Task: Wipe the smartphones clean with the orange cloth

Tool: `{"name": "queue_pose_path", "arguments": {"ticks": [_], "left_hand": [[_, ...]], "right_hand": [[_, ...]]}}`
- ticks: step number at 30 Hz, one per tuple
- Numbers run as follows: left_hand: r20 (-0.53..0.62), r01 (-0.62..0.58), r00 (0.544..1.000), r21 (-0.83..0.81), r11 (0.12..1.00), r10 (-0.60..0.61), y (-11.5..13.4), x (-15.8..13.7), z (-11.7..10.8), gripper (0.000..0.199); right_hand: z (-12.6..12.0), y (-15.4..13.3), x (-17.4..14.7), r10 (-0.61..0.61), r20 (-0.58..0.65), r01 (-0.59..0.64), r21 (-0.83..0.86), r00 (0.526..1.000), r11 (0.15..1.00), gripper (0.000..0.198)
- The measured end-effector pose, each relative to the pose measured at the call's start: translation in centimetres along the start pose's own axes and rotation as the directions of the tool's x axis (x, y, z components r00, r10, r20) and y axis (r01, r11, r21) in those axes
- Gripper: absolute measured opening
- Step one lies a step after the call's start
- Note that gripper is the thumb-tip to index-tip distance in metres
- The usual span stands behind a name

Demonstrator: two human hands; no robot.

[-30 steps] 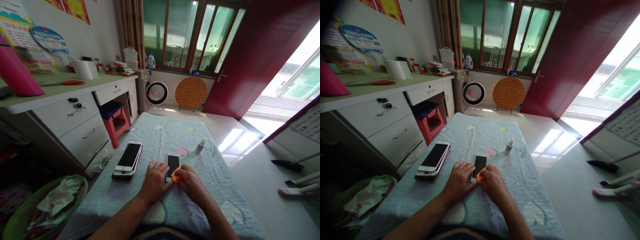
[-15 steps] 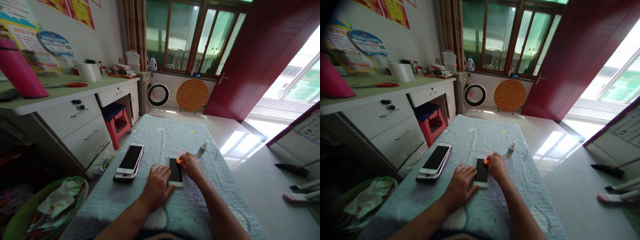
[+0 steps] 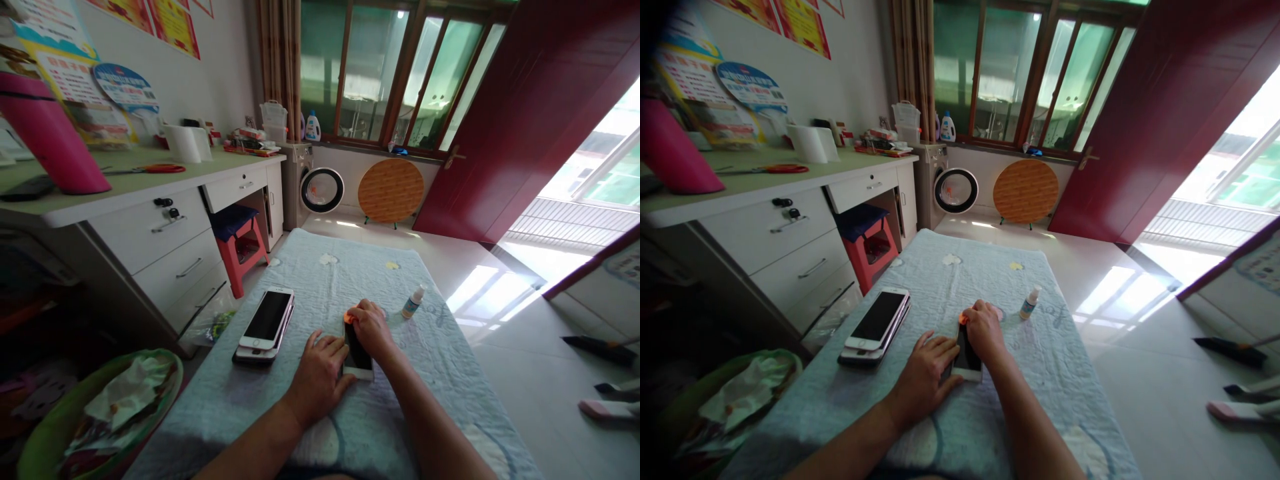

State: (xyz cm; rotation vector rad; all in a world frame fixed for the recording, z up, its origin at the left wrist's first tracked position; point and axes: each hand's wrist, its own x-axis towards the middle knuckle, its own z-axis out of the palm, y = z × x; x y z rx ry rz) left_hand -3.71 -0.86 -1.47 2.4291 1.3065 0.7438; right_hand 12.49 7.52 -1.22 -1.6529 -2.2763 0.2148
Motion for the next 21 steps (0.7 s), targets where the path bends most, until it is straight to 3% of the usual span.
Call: {"name": "queue_pose_path", "arguments": {"ticks": [5, 15, 21], "left_hand": [[-0.001, 0.006, 1.000, 0.012, 1.000, -0.006, 0.1, -0.1, 0.0, 0.037], [-0.013, 0.020, 1.000, 0.026, 0.999, -0.020, 0.3, -0.2, 0.1, 0.040], [0.010, 0.020, 1.000, 0.003, 1.000, -0.020, 0.2, -0.1, 0.1, 0.038]], "right_hand": [[0.0, -0.4, -0.1, -0.055, 0.014, 0.055, 0.016, 0.998, 0.998, 0.029], [-0.8, 0.9, -1.0, 0.004, -0.010, -0.004, -0.013, 1.000, 1.000, 0.031], [-0.3, 0.7, -1.0, -0.038, -0.015, 0.037, -0.025, 0.999, 0.999, 0.032]]}}
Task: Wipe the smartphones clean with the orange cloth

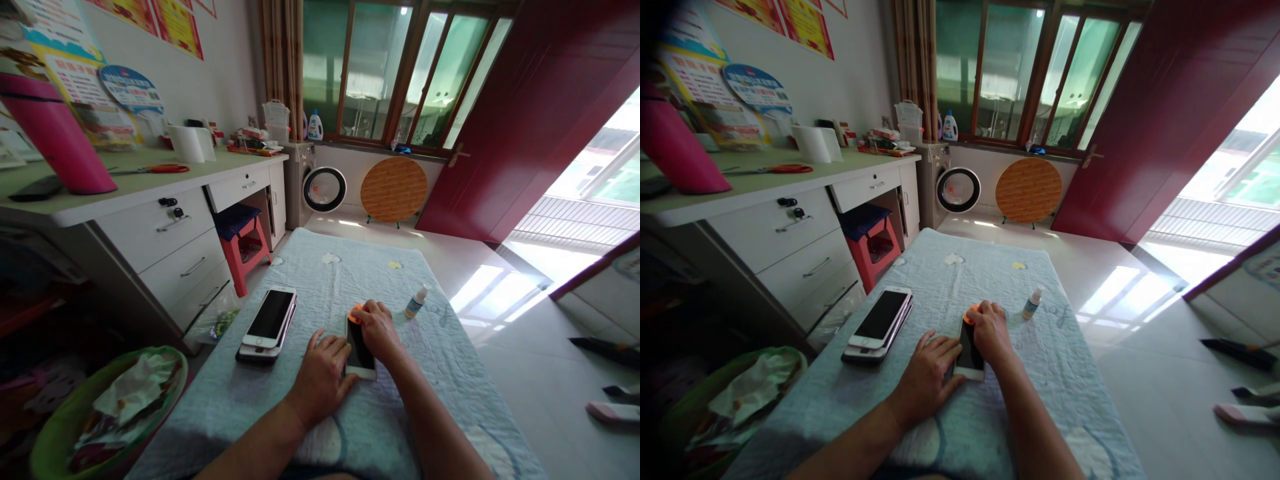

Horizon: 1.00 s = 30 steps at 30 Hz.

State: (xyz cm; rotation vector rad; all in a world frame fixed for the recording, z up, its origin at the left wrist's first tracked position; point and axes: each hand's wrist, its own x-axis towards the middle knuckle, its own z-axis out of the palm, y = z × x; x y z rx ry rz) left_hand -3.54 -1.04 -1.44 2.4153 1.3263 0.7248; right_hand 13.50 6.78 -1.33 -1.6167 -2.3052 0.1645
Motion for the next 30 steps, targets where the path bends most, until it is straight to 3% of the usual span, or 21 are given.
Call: {"name": "queue_pose_path", "arguments": {"ticks": [10, 14, 25, 30], "left_hand": [[-0.023, 0.000, 1.000, -0.001, 1.000, 0.000, 0.0, 0.0, -0.1, 0.035], [-0.011, -0.028, 1.000, 0.033, 0.999, 0.029, -0.1, -0.1, 0.2, 0.023], [-0.003, -0.061, 0.998, 0.094, 0.994, 0.062, -0.2, -0.1, 0.6, 0.013], [0.007, -0.045, 0.999, 0.047, 0.998, 0.045, -0.3, -0.1, 0.8, 0.014]], "right_hand": [[-0.2, -0.2, -0.9, -0.102, 0.042, 0.097, 0.103, 0.994, 0.990, 0.029], [-0.3, 0.0, -1.9, -0.152, 0.062, 0.140, 0.169, 0.986, 0.976, 0.030], [0.3, 0.0, 0.3, -0.012, 0.020, 0.010, 0.059, 1.000, 0.998, 0.035], [-0.1, -0.3, -0.5, -0.081, 0.025, 0.079, 0.084, 0.996, 0.993, 0.035]]}}
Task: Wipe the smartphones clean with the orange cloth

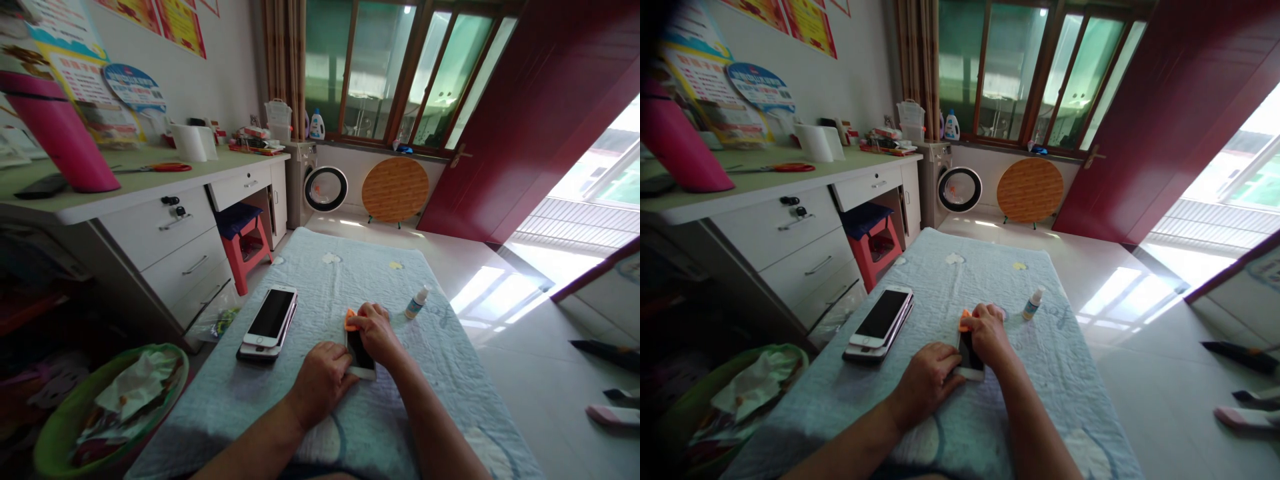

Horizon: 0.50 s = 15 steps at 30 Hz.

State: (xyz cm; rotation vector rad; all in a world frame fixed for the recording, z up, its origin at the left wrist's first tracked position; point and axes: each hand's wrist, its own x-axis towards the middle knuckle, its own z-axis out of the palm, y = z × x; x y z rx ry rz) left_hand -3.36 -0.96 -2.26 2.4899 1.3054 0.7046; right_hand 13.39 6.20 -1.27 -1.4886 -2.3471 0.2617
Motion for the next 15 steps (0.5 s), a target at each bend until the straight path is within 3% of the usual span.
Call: {"name": "queue_pose_path", "arguments": {"ticks": [3, 11, 15], "left_hand": [[-0.005, 0.002, 1.000, -0.011, 1.000, -0.002, 0.0, 0.0, 0.1, 0.014], [0.005, 0.007, 1.000, -0.018, 1.000, -0.007, 0.2, -0.1, -0.3, 0.011], [-0.005, 0.018, 1.000, -0.033, 0.999, -0.019, 0.3, -0.2, -0.5, 0.009]], "right_hand": [[-0.1, -0.2, -0.4, -0.022, -0.014, 0.022, 0.009, 1.000, 1.000, 0.033], [0.4, 0.1, 1.2, 0.078, -0.020, -0.078, -0.008, 0.997, 0.997, 0.032], [-0.1, -0.2, 0.6, 0.032, -0.008, -0.032, 0.000, 0.999, 0.999, 0.032]]}}
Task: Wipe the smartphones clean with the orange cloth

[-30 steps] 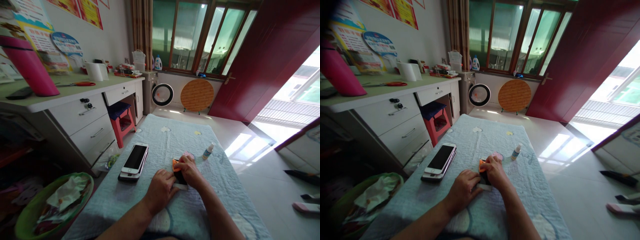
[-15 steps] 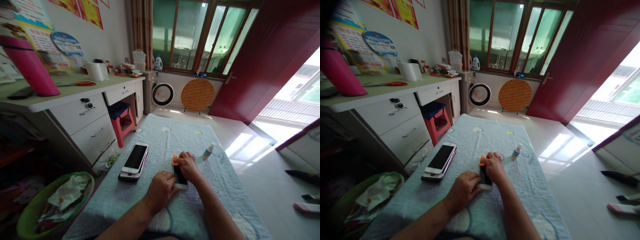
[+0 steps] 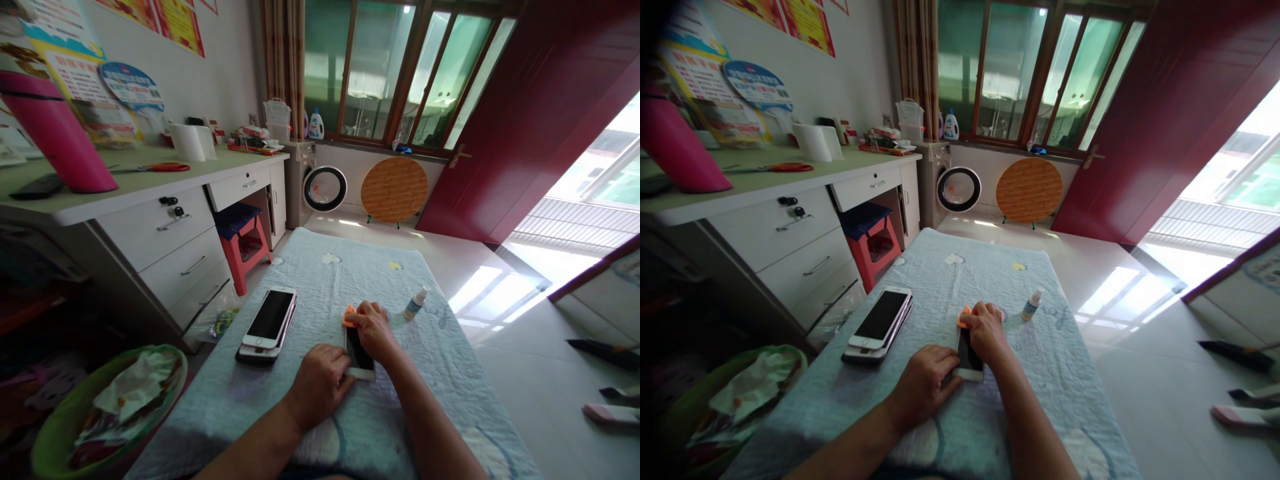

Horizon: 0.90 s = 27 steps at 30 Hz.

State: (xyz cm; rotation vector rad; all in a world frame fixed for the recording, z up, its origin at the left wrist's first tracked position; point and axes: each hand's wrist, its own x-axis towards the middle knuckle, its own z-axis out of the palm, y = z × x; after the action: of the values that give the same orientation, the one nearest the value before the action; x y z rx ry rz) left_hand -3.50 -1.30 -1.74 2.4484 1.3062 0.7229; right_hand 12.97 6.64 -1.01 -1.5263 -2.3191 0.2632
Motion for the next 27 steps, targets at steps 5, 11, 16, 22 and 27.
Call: {"name": "queue_pose_path", "arguments": {"ticks": [5, 11, 16, 22, 27], "left_hand": [[-0.009, -0.019, 1.000, 0.004, 1.000, 0.019, 0.0, -0.1, 0.0, 0.008], [-0.030, -0.030, 0.999, 0.024, 0.999, 0.031, -0.2, -0.1, 0.3, 0.006], [-0.025, -0.040, 0.999, 0.028, 0.999, 0.040, -0.3, -0.2, 0.4, 0.006], [-0.025, -0.044, 0.999, 0.036, 0.998, 0.045, -0.4, -0.2, 0.5, 0.006], [-0.021, -0.029, 0.999, 0.035, 0.999, 0.029, -0.3, -0.1, 0.4, 0.006]], "right_hand": [[-0.6, -0.5, -1.9, -0.083, 0.059, 0.081, 0.040, 0.995, 0.996, 0.032], [-0.2, -0.4, -1.5, -0.044, 0.017, 0.044, 0.020, 0.999, 0.999, 0.033], [0.3, -0.4, -0.1, 0.013, -0.018, -0.013, -0.019, 1.000, 1.000, 0.032], [0.9, -0.4, 0.2, 0.055, -0.047, -0.056, -0.035, 0.997, 0.998, 0.031], [0.7, -0.4, -0.3, 0.034, -0.049, -0.035, -0.002, 0.998, 0.999, 0.032]]}}
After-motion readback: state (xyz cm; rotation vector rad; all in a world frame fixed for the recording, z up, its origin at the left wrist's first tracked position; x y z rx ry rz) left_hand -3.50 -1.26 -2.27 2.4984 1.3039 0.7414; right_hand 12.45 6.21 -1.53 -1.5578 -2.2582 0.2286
